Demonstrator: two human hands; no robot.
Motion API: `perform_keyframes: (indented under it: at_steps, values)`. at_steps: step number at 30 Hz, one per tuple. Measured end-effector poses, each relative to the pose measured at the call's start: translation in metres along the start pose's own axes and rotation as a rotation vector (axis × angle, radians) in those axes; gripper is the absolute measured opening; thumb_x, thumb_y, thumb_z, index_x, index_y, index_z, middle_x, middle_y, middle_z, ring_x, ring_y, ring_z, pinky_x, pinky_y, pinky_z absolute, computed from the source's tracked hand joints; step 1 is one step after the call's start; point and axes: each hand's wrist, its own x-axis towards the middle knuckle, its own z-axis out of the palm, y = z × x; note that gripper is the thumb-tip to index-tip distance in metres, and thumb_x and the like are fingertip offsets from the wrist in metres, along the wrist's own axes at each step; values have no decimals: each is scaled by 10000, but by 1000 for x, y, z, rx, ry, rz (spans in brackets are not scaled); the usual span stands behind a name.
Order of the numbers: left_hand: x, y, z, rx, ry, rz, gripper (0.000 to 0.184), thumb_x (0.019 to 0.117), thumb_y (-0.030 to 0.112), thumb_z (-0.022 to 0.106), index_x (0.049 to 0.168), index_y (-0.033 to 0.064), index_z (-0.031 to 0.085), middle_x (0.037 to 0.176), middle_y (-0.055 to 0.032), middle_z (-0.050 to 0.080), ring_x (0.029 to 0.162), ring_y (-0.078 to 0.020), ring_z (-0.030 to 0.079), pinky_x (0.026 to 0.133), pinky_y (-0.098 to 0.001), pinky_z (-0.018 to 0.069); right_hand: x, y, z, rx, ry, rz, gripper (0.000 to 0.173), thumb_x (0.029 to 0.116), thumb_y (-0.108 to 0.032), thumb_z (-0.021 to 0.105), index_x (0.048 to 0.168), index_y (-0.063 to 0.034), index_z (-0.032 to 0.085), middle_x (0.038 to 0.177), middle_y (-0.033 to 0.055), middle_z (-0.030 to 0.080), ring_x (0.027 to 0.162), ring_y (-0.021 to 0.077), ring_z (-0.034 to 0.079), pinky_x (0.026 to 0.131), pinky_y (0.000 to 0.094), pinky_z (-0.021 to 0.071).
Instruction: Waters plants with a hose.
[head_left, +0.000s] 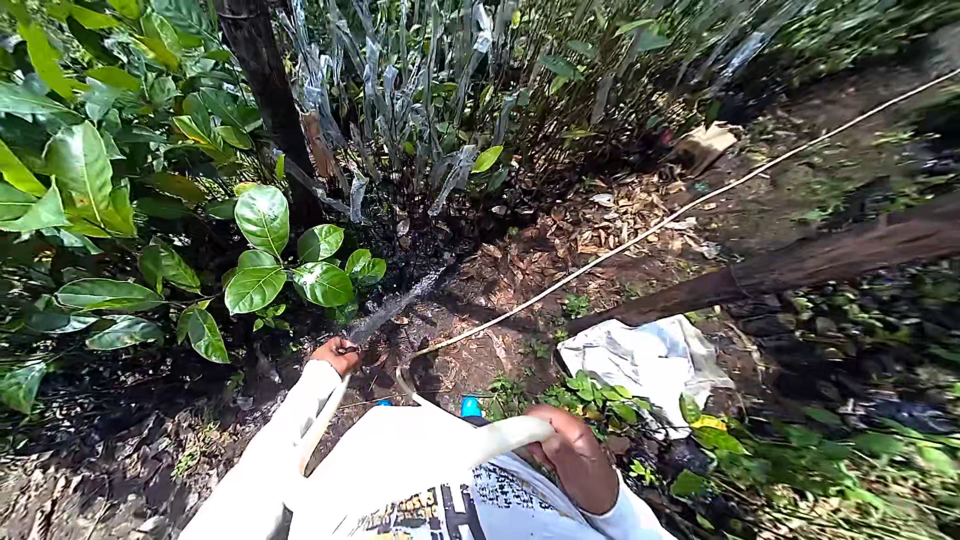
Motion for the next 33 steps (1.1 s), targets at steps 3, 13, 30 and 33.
perform_keyframes:
  at_steps: [3,13,30,33]
  values:
    - [-16,6,28,-12,55,-16,347,958,155,696,1250,-17,618,1056,-208,696,935,-298,684,901,-495,538,-6,0,-29,30,-36,-1,324,1015,-531,536,992,-251,697,715,-199,589,630,-143,514,577,60,429]
    - [-70,59,110,-160,160,-5,363,965,136,675,1280,-20,583,1061,-191,689,904,-246,681,862,-437,551,-32,-20,-134,136,-210,-70,318,1032,-502,526,1110,-254,710,794,-210,645,691,-153,555,626,50,454]
    - [-79,54,152,-231,187,-103,346,965,150,666,1263,-4,586,1035,-171,681,836,-226,677,789,-422,565,-34,-14,-173,244,-287,-14,316,1027,-490,540,1093,-240,721,797,-195,656,692,-140,562,632,55,456]
    - [-74,65,149,-248,193,-64,338,970,141,656,1265,-4,575,1009,-148,677,794,-194,660,756,-391,559,-29,-16,-175,278,-315,-32,296,1032,-456,549,1120,-231,721,834,-192,673,722,-141,574,654,52,462]
